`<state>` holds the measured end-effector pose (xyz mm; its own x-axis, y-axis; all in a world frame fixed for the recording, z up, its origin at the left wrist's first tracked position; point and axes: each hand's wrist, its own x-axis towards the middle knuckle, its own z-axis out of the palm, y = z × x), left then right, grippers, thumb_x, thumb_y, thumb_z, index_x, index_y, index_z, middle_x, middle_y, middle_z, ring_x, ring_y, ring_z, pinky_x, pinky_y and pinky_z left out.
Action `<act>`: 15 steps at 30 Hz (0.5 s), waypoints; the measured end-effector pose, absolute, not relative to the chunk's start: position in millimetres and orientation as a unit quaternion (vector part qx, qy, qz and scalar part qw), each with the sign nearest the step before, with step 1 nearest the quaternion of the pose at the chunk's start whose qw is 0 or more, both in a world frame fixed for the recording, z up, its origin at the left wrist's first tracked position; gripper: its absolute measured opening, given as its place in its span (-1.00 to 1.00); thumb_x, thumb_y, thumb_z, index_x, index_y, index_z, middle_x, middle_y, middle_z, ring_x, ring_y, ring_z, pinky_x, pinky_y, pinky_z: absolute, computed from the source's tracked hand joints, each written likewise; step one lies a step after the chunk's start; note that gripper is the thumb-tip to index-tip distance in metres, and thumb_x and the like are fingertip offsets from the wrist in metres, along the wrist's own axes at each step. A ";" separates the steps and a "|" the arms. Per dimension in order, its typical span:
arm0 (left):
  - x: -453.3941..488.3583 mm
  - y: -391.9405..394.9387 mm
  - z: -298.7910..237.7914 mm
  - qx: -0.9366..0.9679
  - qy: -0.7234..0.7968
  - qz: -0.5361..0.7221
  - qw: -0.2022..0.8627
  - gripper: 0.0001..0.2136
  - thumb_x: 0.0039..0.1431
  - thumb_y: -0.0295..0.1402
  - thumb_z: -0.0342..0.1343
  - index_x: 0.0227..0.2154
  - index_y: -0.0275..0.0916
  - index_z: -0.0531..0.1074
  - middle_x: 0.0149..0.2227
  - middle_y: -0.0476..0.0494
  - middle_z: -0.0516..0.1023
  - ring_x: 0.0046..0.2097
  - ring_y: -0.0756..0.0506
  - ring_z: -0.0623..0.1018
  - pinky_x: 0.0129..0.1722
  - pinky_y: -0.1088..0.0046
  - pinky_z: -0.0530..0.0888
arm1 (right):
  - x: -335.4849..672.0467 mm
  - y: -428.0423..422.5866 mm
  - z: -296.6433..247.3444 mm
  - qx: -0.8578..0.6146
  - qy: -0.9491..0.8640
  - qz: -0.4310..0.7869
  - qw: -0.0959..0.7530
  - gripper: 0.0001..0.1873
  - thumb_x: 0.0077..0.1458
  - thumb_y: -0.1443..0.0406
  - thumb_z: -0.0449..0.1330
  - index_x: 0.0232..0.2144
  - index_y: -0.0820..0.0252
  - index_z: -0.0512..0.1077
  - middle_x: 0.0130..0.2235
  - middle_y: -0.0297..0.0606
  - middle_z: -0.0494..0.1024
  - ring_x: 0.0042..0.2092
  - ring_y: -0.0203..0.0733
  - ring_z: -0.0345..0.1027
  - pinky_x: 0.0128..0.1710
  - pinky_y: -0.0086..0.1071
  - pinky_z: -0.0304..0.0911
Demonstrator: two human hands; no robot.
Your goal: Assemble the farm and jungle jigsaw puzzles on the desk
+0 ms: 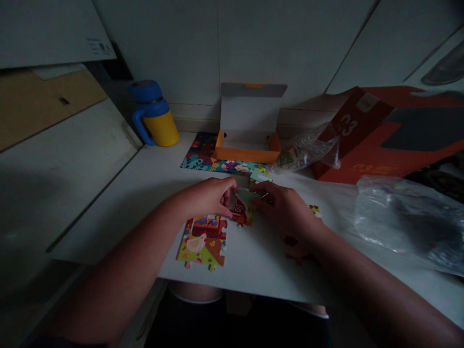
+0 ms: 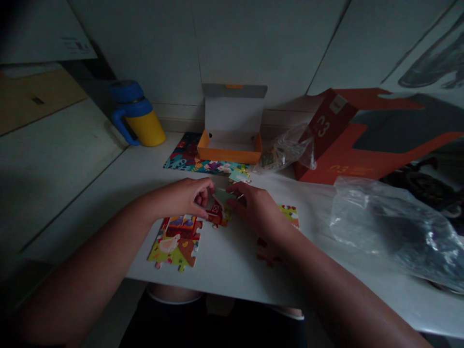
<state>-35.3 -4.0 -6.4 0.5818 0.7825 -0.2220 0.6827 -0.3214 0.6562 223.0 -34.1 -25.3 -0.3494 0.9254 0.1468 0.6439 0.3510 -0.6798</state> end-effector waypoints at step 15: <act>-55.7 6.9 2.2 0.844 0.466 0.060 0.259 -0.67 0.05 -0.31 0.46 -0.15 -0.18 0.51 -0.20 -0.04 0.59 -0.19 -0.11 0.55 -0.23 0.40 0.38 | 214.3 -35.0 -28.4 -0.451 -0.858 0.134 0.207 -0.57 0.35 0.30 0.28 0.23 0.13 0.56 0.14 -0.04 0.64 0.10 0.04 0.59 0.14 -0.18 0.48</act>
<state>-55.7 6.9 2.2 0.5585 0.8176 -0.1400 0.7557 -0.4320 0.4922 214.3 -35.0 -28.4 -0.5071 0.8295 0.2339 0.7189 0.5568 -0.4160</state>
